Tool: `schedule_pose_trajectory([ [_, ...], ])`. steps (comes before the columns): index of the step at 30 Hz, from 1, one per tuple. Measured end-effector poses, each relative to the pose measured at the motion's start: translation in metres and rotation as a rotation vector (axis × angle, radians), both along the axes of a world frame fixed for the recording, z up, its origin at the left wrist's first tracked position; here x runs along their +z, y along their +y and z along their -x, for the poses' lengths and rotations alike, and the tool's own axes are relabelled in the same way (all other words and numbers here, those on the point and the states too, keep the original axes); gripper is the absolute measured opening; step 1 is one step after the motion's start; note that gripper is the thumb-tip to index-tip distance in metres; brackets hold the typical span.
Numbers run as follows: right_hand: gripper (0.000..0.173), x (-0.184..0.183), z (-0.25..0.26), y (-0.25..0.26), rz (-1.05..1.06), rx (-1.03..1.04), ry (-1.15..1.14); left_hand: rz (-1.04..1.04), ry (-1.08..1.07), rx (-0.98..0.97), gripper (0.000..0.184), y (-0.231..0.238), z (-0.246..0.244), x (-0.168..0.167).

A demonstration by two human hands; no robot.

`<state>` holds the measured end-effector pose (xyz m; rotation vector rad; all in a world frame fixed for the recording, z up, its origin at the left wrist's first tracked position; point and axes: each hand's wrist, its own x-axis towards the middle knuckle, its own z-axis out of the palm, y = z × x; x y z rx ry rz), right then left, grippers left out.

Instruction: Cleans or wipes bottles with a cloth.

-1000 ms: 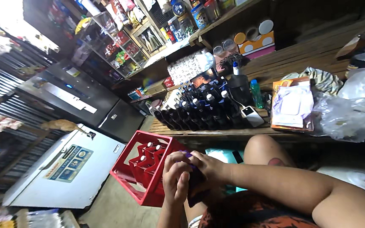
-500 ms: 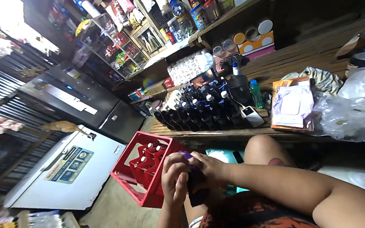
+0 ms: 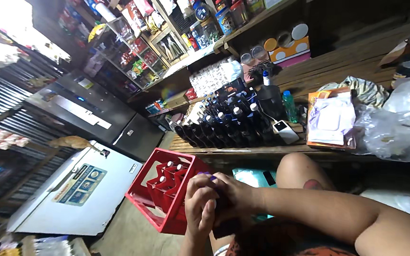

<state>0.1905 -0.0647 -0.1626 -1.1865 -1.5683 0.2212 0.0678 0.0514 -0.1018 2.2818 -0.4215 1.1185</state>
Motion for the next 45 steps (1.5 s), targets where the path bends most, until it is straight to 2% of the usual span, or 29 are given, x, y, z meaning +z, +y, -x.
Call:
schedule_pose_trajectory([
  [2,0.089,0.0047,0.0031,-0.0044,0.014,-0.015,-0.011,-0.032,-0.008,0.002,0.044,-0.0035,-0.0014,-0.0018],
  [10,0.087,0.0110,0.0000,-0.0057,0.190,-0.032,-0.078,-0.035,-0.004,0.014,0.044,-0.0017,-0.0055,0.0015],
  [13,0.084,0.0071,0.0001,-0.0043,0.156,-0.045,-0.077,-0.031,-0.002,0.015,0.045,-0.0006,-0.0066,0.0001],
  [17,0.086,0.0110,-0.0022,-0.0061,0.223,-0.039,-0.109,-0.031,0.004,0.023,0.045,0.0001,-0.0071,0.0004],
  [36,0.078,0.0015,-0.0044,0.0012,0.114,-0.039,-0.112,0.012,0.008,0.015,0.042,0.0001,-0.0075,0.0008],
  [45,0.078,0.0077,-0.0030,-0.0036,0.139,-0.021,-0.107,-0.013,0.002,0.022,0.042,-0.0009,-0.0039,0.0001],
])
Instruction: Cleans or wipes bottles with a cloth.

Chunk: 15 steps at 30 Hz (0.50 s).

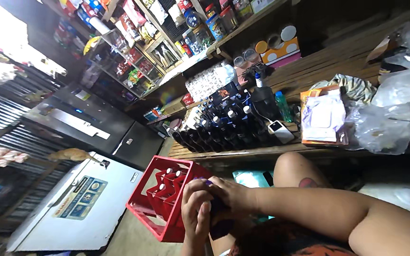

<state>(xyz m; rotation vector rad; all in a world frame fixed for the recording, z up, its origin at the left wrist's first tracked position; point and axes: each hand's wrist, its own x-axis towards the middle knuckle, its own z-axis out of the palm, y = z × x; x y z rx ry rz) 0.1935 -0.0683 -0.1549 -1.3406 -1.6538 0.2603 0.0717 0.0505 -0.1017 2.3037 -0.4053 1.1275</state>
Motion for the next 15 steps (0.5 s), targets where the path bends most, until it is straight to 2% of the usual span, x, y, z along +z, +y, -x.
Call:
schedule_pose_trajectory([
  [3,0.078,0.004,0.000,-0.002,0.044,0.008,-0.001,-0.001,-0.001,-0.002,0.042,0.000,0.000,0.000],
  [11,0.076,-0.005,0.001,0.003,0.001,0.001,-0.005,-0.021,-0.013,0.006,0.042,0.001,0.001,0.000],
  [15,0.060,-0.004,-0.002,0.002,-0.044,0.011,0.046,0.002,-0.010,0.006,0.040,0.003,0.000,0.001],
])
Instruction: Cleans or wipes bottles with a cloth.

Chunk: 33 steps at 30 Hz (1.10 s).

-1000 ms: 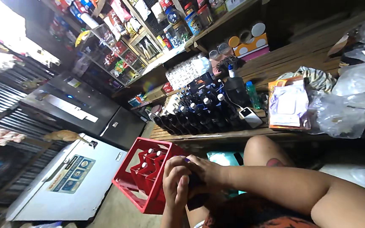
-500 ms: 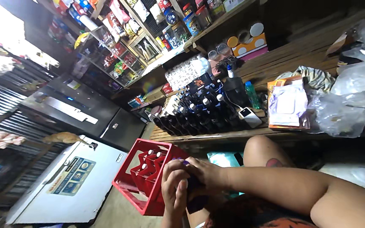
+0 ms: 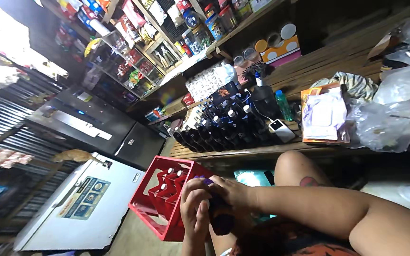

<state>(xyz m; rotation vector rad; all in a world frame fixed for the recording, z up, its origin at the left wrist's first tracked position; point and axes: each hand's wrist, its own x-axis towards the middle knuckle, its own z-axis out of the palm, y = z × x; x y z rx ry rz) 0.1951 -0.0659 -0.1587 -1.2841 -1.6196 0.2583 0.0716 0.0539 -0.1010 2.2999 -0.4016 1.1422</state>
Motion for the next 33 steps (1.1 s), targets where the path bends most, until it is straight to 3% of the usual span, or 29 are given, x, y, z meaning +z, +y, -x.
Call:
schedule_pose_trajectory([
  [4,0.041,-0.002,-0.006,0.005,-0.056,-0.004,0.160,0.030,0.015,0.010,0.041,0.009,-0.005,0.004],
  [6,0.042,-0.001,-0.007,0.007,-0.059,-0.046,0.198,0.046,0.027,0.021,0.041,0.014,-0.012,0.008],
  [12,0.066,0.016,0.006,-0.003,-0.019,-0.224,0.153,0.071,0.071,0.043,0.048,0.016,-0.030,0.011],
  [19,0.097,0.030,-0.014,-0.008,0.247,-0.086,0.175,0.115,0.106,0.035,0.052,0.026,-0.049,0.016],
  [23,0.091,0.003,-0.020,0.006,0.108,-0.117,0.170,0.096,0.138,0.048,0.051,0.024,-0.053,0.017],
  [29,0.077,-0.053,-0.016,0.026,0.218,-0.059,0.473,0.116,0.156,0.069,0.051,0.030,-0.060,0.019],
  [33,0.074,-0.047,-0.016,0.026,0.194,-0.058,0.477,0.122,0.152,0.059,0.049,0.035,-0.060,0.019],
])
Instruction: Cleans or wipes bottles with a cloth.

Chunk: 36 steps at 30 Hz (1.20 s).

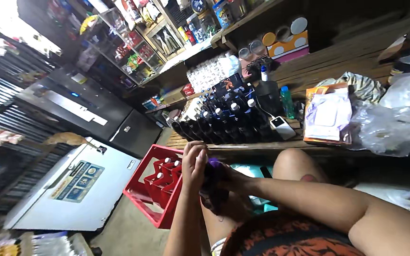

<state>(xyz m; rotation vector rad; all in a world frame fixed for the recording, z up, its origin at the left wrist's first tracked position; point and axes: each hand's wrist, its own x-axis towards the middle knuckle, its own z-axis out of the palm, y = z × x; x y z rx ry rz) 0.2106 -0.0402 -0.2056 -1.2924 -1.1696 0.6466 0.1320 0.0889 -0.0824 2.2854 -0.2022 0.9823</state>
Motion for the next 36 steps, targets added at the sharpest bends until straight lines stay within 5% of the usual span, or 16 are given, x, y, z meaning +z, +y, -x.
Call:
schedule_pose_trajectory([
  [7,0.084,0.047,-0.004,-0.019,-0.050,-0.040,-0.231,0.010,0.000,-0.054,0.047,-0.009,0.003,-0.004],
  [36,0.081,0.034,-0.006,-0.015,-0.128,0.012,-0.257,-0.004,-0.031,-0.047,0.045,-0.012,0.013,-0.005],
])
